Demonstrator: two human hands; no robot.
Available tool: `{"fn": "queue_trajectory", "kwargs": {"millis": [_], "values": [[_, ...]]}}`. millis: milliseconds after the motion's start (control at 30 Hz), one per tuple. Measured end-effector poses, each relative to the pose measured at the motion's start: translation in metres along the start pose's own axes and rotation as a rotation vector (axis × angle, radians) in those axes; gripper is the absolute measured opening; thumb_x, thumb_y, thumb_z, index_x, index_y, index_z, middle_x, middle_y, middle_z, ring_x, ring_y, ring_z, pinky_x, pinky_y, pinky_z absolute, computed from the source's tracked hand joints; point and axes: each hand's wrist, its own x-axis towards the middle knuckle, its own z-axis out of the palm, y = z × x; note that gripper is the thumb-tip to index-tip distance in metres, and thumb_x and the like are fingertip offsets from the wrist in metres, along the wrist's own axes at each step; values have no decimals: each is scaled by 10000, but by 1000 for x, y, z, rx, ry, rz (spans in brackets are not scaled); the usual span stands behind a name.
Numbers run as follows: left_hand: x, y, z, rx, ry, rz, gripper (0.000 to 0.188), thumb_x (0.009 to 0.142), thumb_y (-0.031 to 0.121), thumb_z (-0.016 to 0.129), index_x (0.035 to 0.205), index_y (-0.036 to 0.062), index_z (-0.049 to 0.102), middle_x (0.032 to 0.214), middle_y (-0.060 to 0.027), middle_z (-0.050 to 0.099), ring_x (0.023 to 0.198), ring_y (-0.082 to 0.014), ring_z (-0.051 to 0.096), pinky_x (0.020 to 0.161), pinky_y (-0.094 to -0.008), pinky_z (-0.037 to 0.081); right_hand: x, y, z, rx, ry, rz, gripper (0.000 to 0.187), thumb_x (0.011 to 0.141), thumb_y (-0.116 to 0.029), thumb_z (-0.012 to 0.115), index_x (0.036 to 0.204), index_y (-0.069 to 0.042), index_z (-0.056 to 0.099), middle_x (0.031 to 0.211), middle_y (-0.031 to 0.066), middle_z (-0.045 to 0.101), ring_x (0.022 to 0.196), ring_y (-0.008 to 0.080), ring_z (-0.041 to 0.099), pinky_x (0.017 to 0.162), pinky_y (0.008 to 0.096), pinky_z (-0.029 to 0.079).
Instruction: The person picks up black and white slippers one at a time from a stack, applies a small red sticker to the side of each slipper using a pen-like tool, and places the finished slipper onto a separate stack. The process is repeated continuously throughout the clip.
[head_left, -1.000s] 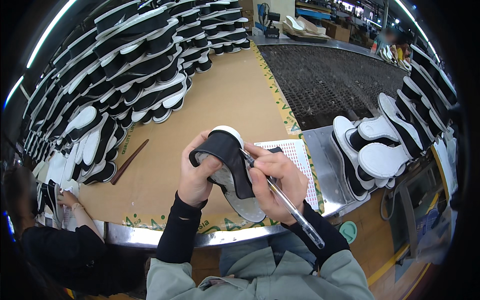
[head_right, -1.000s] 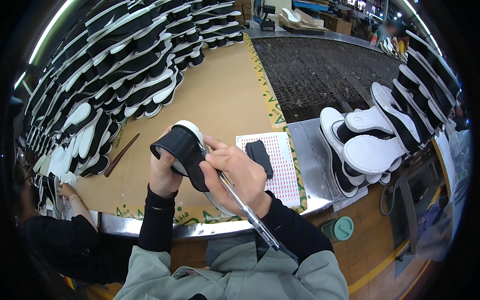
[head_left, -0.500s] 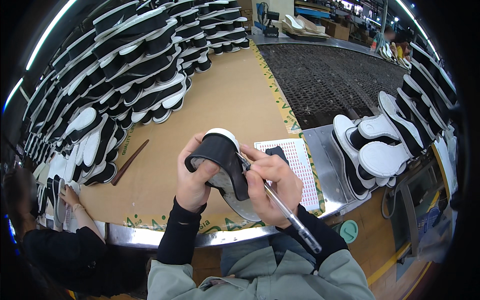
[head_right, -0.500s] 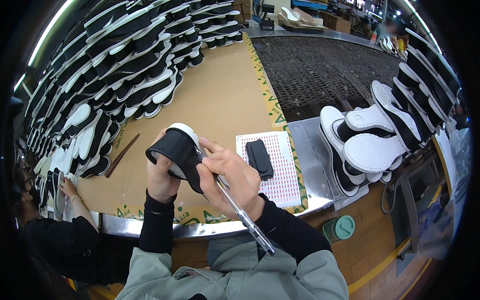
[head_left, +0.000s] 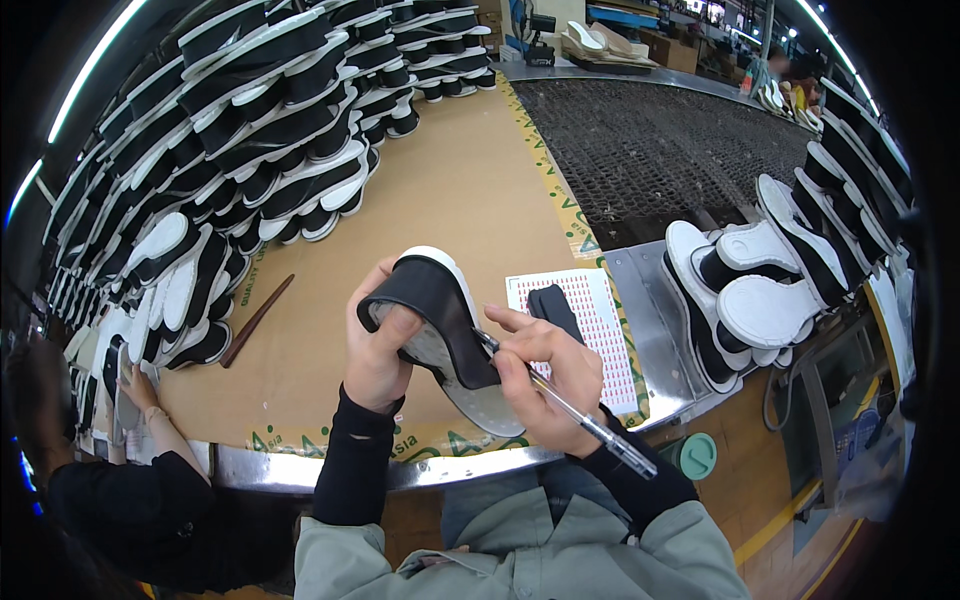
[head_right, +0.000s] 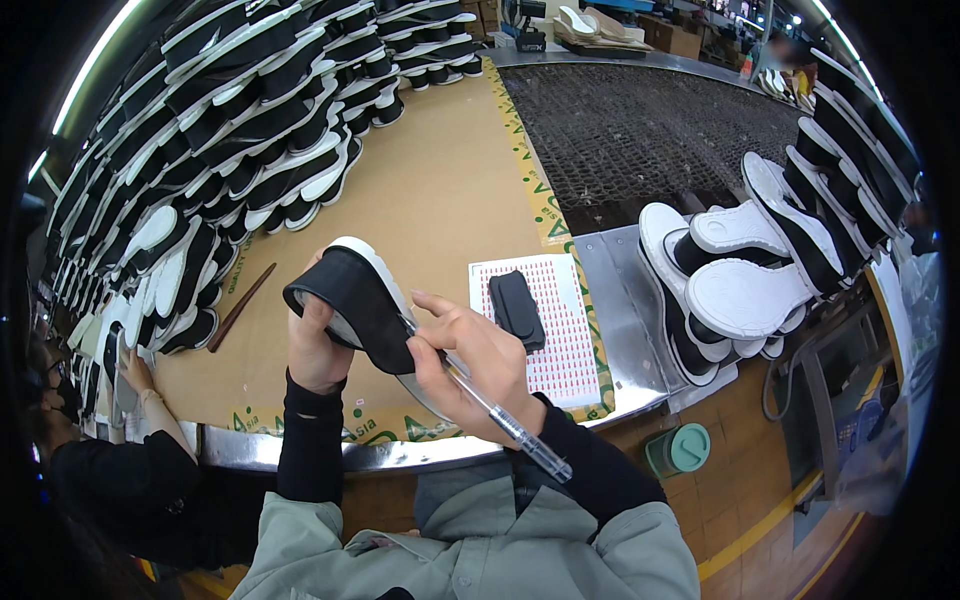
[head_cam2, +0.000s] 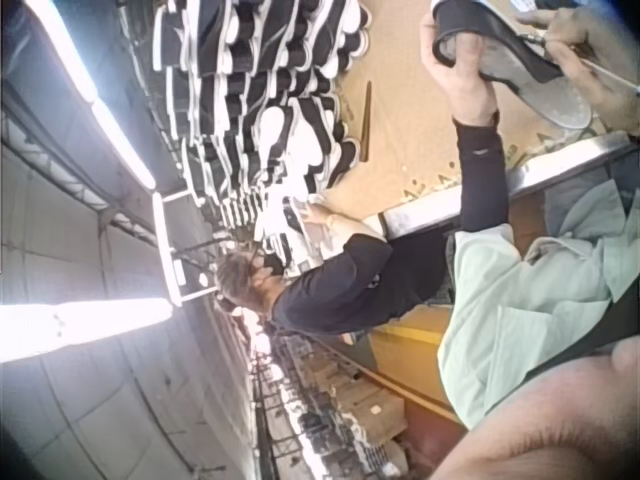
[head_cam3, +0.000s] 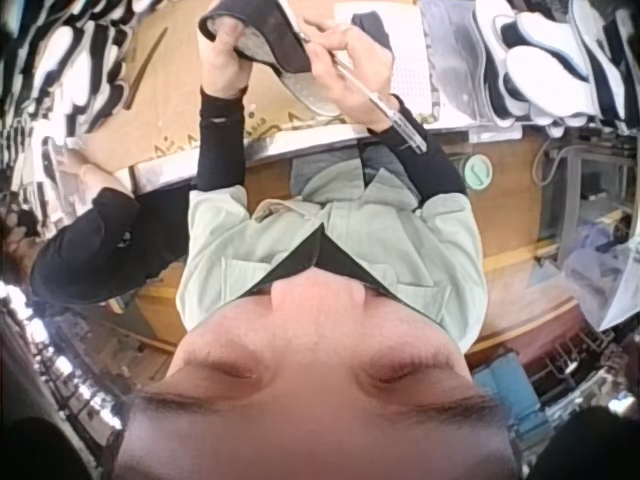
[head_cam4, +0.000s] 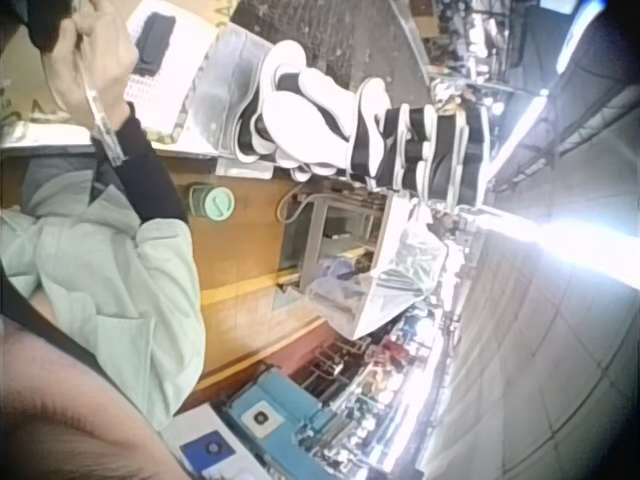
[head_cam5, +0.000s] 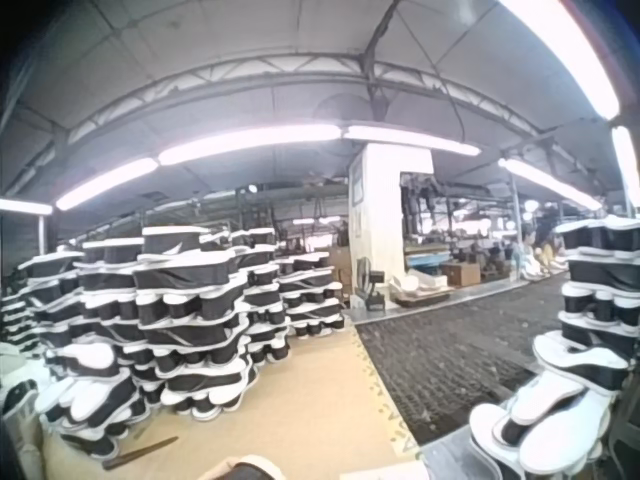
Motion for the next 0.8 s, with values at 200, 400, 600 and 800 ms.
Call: {"fn": "queue_trajectory", "kwargs": {"millis": [200, 400, 600, 800], "values": [[4, -6, -6, -13, 7, 6, 629, 745, 375, 810, 1143, -20, 524, 1032, -82, 634, 954, -160, 637, 857, -293, 504, -11, -1, -30, -96, -253, 174, 83, 816, 34, 646, 805, 20, 566, 779, 144, 658, 979, 369, 687, 770, 355, 547], [5, -8, -9, -18, 8, -6, 661, 735, 398, 817, 1151, -17, 514, 1043, -79, 631, 966, -162, 636, 859, -294, 506, -12, -7, -54, -116, -399, 305, 65, 816, 18, 655, 793, 13, 594, 803, 148, 679, 990, 323, 689, 743, 346, 549], [3, -6, -3, -4, -21, -2, 707, 719, 426, 825, 1169, -15, 504, 1049, -78, 628, 970, -167, 638, 856, -298, 511, -8, -6, -37, -63, -264, 208, 75, 792, 24, 673, 806, 17, 599, 780, 137, 667, 962, 341, 694, 734, 358, 553], [2, -6, -10, 20, 22, -12, 714, 723, 437, 820, 1180, -16, 509, 1054, -76, 628, 967, -169, 636, 865, -301, 503, -29, -6, -41, -168, -251, 81, 79, 790, 57, 659, 815, 26, 591, 758, 128, 640, 952, 363, 693, 750, 377, 563]]}}
